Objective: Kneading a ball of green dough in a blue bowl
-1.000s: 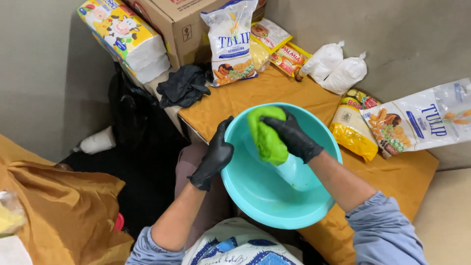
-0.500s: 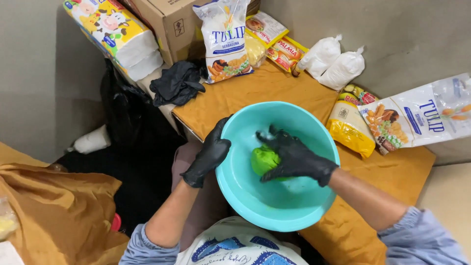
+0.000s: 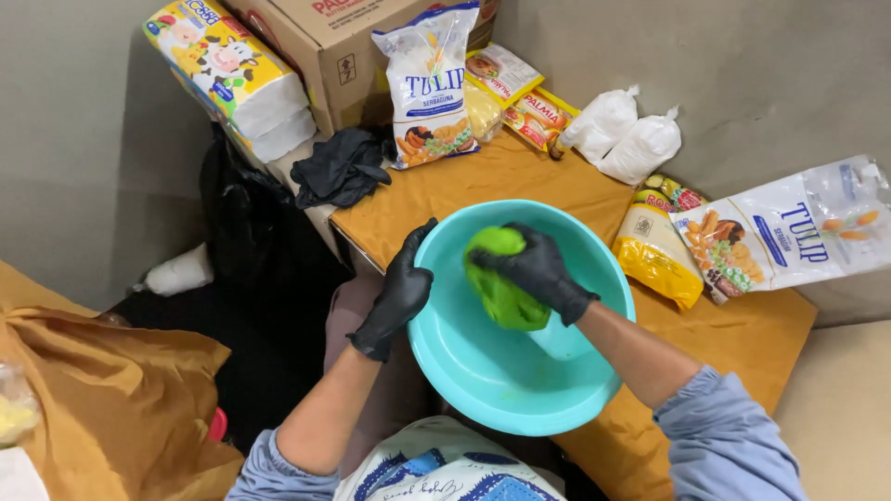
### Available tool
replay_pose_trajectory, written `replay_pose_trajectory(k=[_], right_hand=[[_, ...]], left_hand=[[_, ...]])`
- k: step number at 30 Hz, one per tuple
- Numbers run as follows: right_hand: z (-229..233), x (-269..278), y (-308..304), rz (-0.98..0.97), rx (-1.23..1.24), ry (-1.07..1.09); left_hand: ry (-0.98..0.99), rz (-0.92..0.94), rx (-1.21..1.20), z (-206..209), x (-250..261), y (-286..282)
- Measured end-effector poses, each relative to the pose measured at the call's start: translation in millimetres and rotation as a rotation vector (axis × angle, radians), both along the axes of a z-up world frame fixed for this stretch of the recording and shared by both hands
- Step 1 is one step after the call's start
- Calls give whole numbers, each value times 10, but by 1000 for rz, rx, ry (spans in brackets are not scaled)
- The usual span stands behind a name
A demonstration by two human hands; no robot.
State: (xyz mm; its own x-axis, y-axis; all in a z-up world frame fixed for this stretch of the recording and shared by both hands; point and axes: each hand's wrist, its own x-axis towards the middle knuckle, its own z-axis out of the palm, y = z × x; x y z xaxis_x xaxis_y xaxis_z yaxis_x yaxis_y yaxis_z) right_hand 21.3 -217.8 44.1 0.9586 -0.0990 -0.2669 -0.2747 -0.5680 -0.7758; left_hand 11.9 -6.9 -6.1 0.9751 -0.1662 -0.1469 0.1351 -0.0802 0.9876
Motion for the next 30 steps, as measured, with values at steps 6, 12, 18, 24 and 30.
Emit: replay_pose_trajectory(k=[6, 12, 18, 24, 30], right_hand=[[651, -352, -345, -94, 43, -62], [247, -518, -267, 416, -292, 195], [290, -346, -894, 123, -452, -316], [197, -276, -1390, 62, -495, -151], [220, -370, -1294, -28, -388, -44]], left_hand=[[-8, -29, 57, 96, 9, -3], [-28, -67, 169, 220, -58, -57], [-440, -108, 783, 815, -215, -156], [-846, -821, 579, 370, 133, -842], [-974, -1118, 696, -242, 423, -1213]])
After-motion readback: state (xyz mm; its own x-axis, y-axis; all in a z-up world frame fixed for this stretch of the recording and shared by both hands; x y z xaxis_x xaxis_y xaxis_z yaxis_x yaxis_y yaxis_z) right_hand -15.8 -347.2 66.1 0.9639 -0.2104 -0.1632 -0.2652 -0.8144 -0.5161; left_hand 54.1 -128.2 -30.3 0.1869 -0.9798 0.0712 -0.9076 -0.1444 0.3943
